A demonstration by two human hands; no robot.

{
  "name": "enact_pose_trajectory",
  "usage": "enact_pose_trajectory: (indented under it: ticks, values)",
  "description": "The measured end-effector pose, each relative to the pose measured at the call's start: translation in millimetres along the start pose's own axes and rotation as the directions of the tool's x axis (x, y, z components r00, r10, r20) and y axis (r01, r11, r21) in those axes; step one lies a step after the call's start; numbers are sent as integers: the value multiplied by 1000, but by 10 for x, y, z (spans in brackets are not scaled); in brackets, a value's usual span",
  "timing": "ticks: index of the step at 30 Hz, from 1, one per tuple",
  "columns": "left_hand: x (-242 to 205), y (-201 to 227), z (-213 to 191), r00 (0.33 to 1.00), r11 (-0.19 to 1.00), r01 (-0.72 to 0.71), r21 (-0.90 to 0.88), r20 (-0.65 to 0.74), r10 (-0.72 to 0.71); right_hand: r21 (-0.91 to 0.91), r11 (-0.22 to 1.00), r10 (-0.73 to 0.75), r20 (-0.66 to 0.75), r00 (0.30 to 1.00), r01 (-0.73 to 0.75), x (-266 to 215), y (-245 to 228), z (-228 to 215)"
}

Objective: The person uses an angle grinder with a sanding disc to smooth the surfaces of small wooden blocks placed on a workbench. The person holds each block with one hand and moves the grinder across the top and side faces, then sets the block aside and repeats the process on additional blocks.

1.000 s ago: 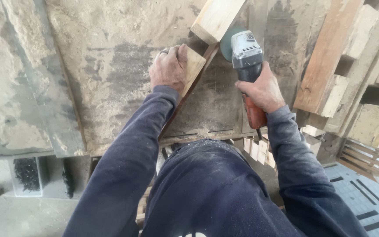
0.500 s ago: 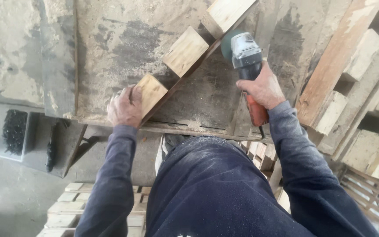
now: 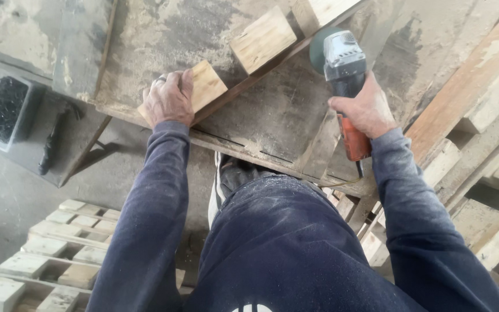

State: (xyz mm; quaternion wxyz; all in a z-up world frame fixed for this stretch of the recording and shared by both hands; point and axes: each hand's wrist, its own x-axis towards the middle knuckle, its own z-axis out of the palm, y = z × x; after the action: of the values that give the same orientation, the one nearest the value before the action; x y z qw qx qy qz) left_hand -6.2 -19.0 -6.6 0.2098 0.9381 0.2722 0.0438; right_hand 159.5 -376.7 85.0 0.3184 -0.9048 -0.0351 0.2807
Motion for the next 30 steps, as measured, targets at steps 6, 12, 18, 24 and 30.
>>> enact_pose_trajectory:
  ticks: [6, 12, 18, 24, 30]
  values:
    - [61, 3, -12, 998, 999, 40, 6, 37, -41, -49, 999, 10, 32, 999, -9, -152, -129, 243]
    - [60, -107, 14, 999, 998, -47, -33, -21, 47, -20, 999, 27, -5, 1000, -27, -350, -375, 565]
    - [40, -214, -28, 996, 980, -92, -178, -14, 91, -8, 998, 62, -74, 995, -63, -666, -617, 1005]
    - [210, -481, -323, 959, 956, -175, -236, 179, 220, -53, 977, 201, -79, 976, -205, -934, -915, 1386]
    - [273, -721, -426, 898, 950, 35, -309, 428, 106, -31, 978, 203, -47, 978, -204, -1105, -1047, 1592]
